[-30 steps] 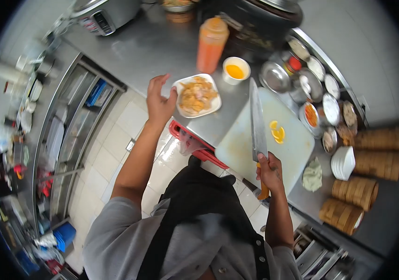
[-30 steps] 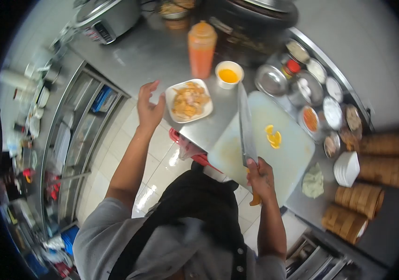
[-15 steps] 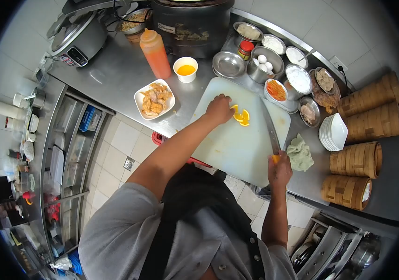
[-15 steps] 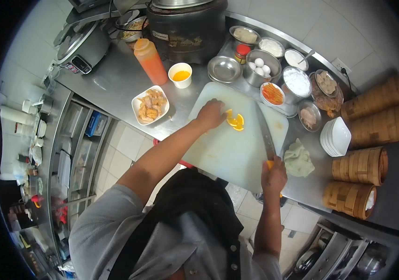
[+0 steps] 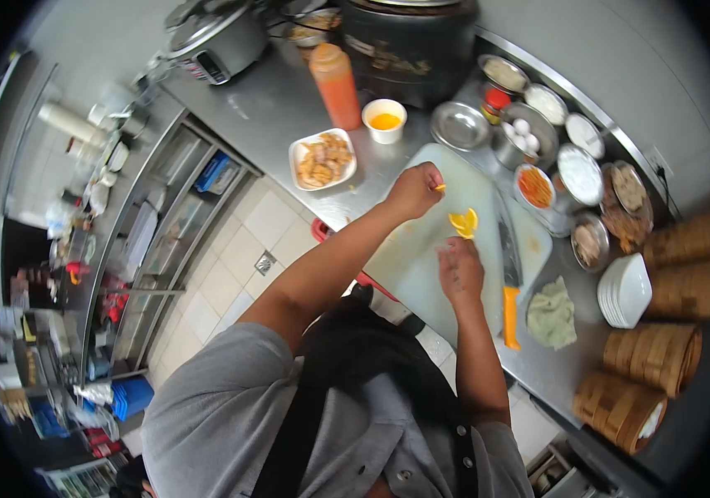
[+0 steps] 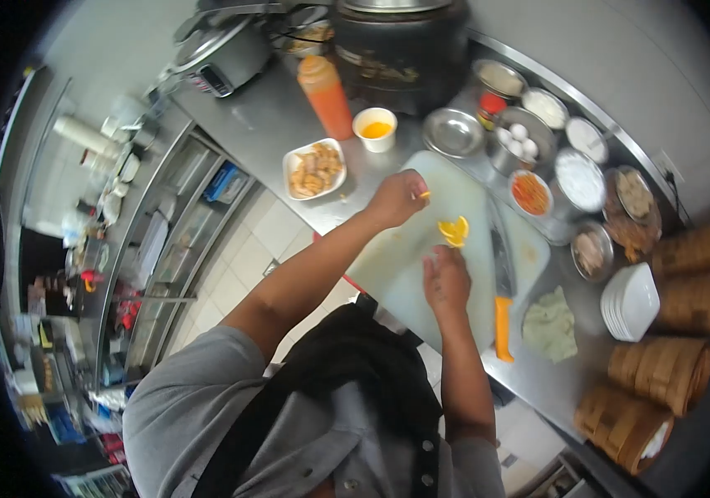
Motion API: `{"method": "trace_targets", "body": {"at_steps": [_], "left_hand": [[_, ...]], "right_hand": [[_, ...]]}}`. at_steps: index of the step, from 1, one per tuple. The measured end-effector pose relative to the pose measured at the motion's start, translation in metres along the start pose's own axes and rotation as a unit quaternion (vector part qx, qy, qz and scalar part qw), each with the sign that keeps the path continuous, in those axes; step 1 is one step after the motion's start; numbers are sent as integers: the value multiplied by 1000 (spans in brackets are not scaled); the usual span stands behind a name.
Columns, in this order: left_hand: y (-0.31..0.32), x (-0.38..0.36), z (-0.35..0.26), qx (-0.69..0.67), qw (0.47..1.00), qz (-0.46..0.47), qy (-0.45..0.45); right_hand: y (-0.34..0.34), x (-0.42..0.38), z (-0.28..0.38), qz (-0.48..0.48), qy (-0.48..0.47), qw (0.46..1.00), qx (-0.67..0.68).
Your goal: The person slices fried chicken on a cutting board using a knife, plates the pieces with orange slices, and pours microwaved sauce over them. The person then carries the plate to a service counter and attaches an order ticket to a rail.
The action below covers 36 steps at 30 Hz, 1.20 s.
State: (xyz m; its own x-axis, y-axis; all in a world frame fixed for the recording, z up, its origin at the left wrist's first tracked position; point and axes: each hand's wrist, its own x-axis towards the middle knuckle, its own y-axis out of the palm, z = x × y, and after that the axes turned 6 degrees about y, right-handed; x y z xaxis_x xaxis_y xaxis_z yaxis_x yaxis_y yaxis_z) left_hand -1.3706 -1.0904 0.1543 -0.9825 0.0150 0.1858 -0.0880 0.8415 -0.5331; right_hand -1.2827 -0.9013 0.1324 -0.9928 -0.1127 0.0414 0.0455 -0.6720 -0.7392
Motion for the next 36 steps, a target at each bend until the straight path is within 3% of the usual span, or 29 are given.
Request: {"method": "trace_targets", "body": {"at_steps": [2,3,4,6,8,10,11,14,17,20,23,26,28,31,32,33,36], "left_hand": [[-57,-12,16,-13,998,-58,14],[-88,-15,38,14,993,-110,41],[-123,-17,56,51,990,-132,-13],[-186,-17,101,99,975,-189,-69],[-229,-16,111,88,969,-170,-156],[-248,-11,149,51,974,-166,-145],[-254,-8,161,23,979,-147,-137],[-261,6,186,-48,989,-70,-123],[-261,18,194,-81,989,2,-121],[-256,26,213,-77,991,76,-79],[-259,39,206,-105,985,119,-68],[-260,55,207,-101,983,143,-50],[-261,58,203,-72,982,168,-48],[-259,53,205,18,985,173,-15],[-259,53,204,28,985,170,-13],[-258,52,203,37,985,167,-13],[-255,48,208,51,987,150,12]], "right_hand": [[17,27,-15,-97,-31,994,-41],[9,40,-7,-112,0,990,-83],[1,52,1,-127,33,983,-127],[8,70,-4,-96,71,978,-171],[15,87,-11,-54,108,972,-201],[24,96,-20,-5,148,966,-212],[27,100,-29,-10,126,967,-223],[30,111,-61,-5,156,984,-89],[14,107,-7,-66,219,969,-95],[31,100,-28,-126,212,951,-188],[39,96,-53,-107,231,962,-99],[33,94,16,-150,251,951,-103],[63,90,23,-127,184,968,113],[152,82,112,-38,94,904,416],[164,80,157,6,160,933,321],[185,79,181,11,188,929,319],[228,79,201,-12,219,941,258]]}}
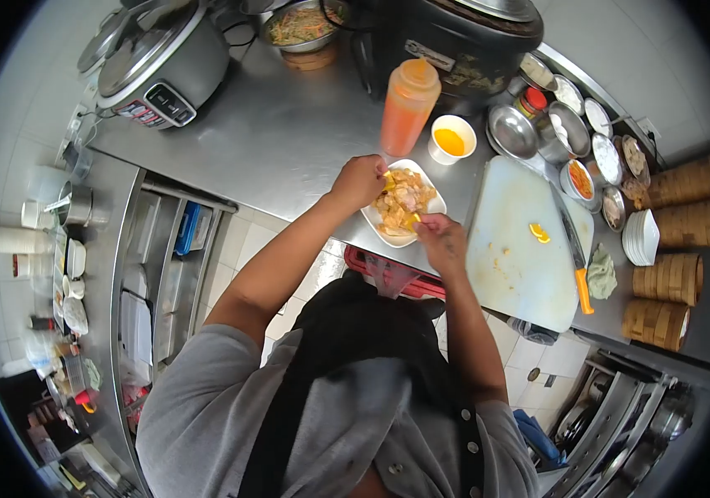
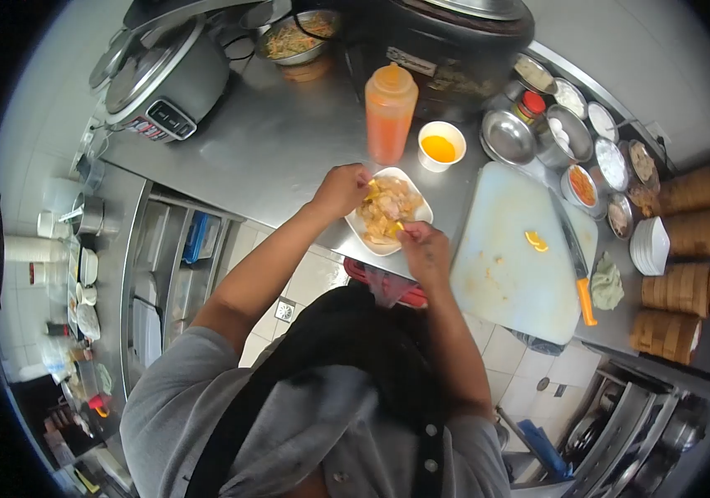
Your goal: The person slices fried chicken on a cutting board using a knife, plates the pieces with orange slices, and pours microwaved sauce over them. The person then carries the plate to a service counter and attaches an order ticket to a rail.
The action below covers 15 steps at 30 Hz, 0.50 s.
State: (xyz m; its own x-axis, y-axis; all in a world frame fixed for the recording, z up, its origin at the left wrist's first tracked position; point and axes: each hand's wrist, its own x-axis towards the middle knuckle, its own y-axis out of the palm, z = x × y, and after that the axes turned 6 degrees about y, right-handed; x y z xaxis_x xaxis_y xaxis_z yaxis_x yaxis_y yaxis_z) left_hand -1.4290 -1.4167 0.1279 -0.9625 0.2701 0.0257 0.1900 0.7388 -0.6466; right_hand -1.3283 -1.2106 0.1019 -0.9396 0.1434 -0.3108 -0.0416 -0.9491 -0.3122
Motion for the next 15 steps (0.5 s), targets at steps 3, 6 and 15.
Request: {"method": "trace_targets", "body": {"at_steps": [3,6,15], "left_hand": [[10,2,11,49,997,-37,46],[11,1,8,53,997,-49,40],[13,1,3,35,998,-49,-17]], "right_hand": [[1,-17,20,-57,-53,994,-83],[-12,-19,14,-111,-94,985,-89],[-247,41,-110,-370,45,853,-366]]}}
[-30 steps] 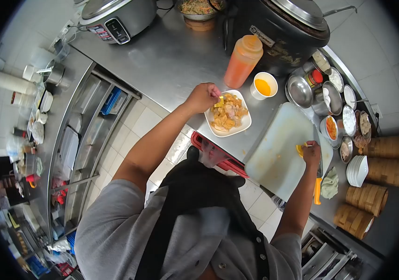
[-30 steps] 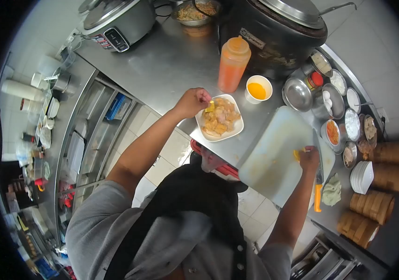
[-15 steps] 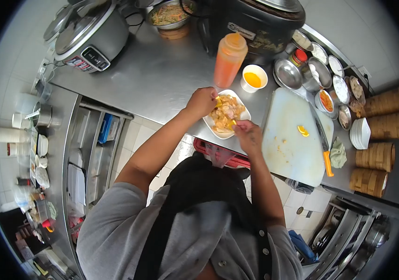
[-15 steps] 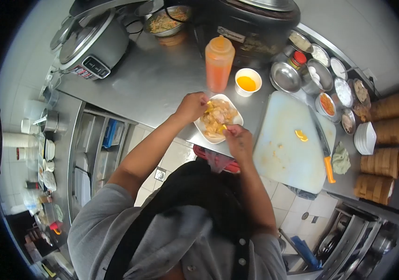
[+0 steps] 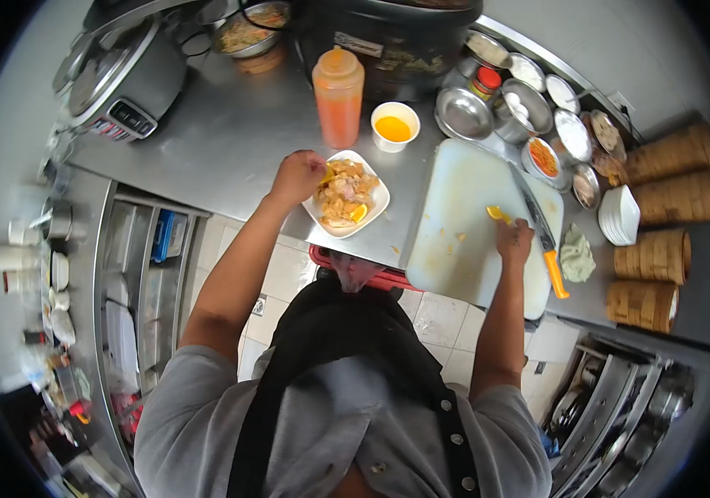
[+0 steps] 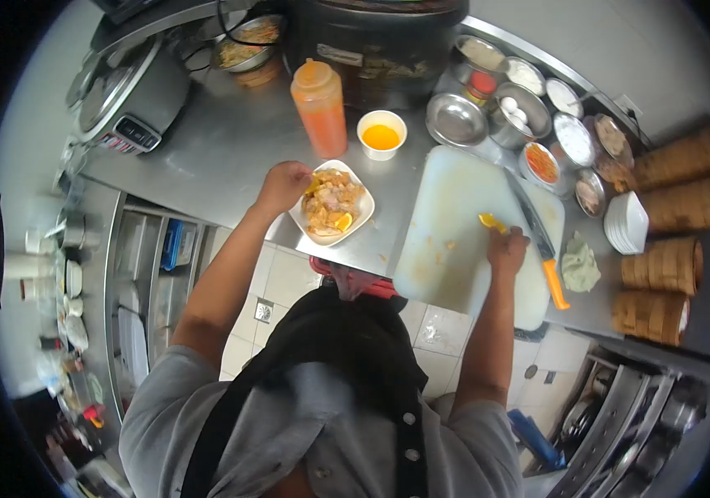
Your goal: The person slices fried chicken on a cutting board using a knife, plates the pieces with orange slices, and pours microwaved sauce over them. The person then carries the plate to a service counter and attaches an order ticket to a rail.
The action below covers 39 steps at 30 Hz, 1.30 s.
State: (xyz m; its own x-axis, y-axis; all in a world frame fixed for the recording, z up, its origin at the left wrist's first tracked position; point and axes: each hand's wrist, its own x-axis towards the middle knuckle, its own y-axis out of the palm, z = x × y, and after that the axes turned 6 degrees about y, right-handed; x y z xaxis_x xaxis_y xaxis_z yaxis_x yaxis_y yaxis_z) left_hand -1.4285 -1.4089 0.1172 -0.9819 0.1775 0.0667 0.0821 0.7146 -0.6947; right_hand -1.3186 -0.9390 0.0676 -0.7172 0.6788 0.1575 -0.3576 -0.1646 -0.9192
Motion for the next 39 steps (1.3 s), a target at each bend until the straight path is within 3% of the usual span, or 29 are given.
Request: {"method": "trace_targets", "body": {"at_steps": [1,3,4,7,11,14,15,17,18,20,23,26,29,31,33,35,36,38,39], "left_hand": [[0,-2,-4,19,1000,7,7],[-1,-7,-8,36,999,8,-3],[0,-8,-11,32,999,2,-15],[1,-10,-20,16,998,-12,-53],[4,-13,-13,-33,996,-29,-80],[1,-18,-14,-19,996,-25,-82],[0,-19,-16,-7,996,-17,-84],[-6,-21,-24,3,996,-29,-84],[-8,-23,-26,7,996,-35,-85],[-12,-26,-24,9,996,-39,-85],[-19,-31,-17,-3,996,-46,-75],[-23,-44,-12,-25,995,-66,-75],[-22,-61,6,-28,992,-115,-35],[-28,-80,24,-86,989,-117,-19],[-34,-100,27,-129,978,-163,-26],[-48,-111,2,-88,980,-148,-102],[-55,-114,-10,-64,978,-141,-141],[-58,-115,-25,-68,978,-147,-132],[-57,-114,-30,-69,978,-153,-127]], "right_hand": [[11,8,-16,-5,-44,999,21],[15,24,-27,100,-34,991,82],[13,21,-27,43,-83,990,104],[-12,24,-7,164,19,970,181],[-21,27,8,169,51,922,346],[-47,0,89,276,8,856,436],[-37,-9,117,290,-51,848,441],[-31,-36,186,393,-95,775,486],[-13,-45,214,389,-145,816,402],[-2,-64,263,375,-236,843,304],[14,-74,295,408,-244,859,189],[16,-78,288,324,-264,887,197],[15,-46,241,299,-260,864,311],[-9,-11,180,254,-261,888,279],[-14,22,106,178,-199,952,150],[-15,40,42,74,-206,973,70],[-11,45,30,125,-146,979,62],[0,48,16,227,-25,972,48],[-1,43,17,227,-37,972,53]]}}
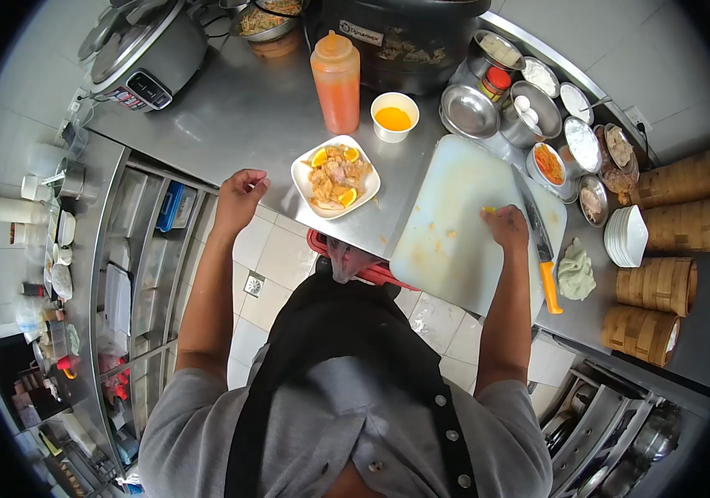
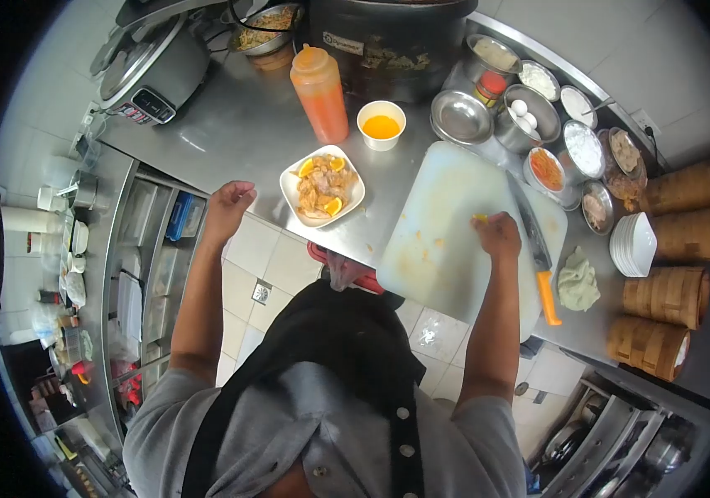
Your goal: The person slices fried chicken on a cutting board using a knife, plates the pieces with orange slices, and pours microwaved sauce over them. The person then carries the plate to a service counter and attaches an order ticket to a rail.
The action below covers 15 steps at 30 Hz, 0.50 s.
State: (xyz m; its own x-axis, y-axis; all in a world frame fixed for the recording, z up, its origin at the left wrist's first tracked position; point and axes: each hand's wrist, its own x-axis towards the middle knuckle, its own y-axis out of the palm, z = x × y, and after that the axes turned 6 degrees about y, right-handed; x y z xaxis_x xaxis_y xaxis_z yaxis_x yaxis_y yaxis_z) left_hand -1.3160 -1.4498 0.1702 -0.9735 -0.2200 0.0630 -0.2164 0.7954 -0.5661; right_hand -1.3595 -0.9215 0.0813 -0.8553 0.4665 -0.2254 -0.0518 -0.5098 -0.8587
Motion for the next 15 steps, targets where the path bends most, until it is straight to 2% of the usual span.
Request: {"method": "trace_targets", "body": {"at_steps": [2,5,8,9,11,12,13,14,15], "left_hand": [[4,1,-6,-20,1000,4,10],[12,3,-1,-54,998,17,35],[19,12,17,-42,998,30,45],[21,14,23,-32,998,37,43],[26,23,36,-24,998,55,35],[29,33,38,-22,997,67,36],[29,42,35,-29,995,88,32],[28,47,28,-35,993,113,28],[28,50,27,-42,989,142,20]], "right_hand": [[-1,-13,16,-1,-30,1000,7],[0,-7,19,59,-55,996,23],[0,-28,45,81,-77,981,158],[3,-42,59,89,-119,969,197],[12,-89,115,181,-186,913,316],[36,-106,137,189,-240,888,343],[47,-126,168,152,-293,918,220],[44,-155,209,175,-276,927,185],[61,-170,235,135,-309,921,196]]}}
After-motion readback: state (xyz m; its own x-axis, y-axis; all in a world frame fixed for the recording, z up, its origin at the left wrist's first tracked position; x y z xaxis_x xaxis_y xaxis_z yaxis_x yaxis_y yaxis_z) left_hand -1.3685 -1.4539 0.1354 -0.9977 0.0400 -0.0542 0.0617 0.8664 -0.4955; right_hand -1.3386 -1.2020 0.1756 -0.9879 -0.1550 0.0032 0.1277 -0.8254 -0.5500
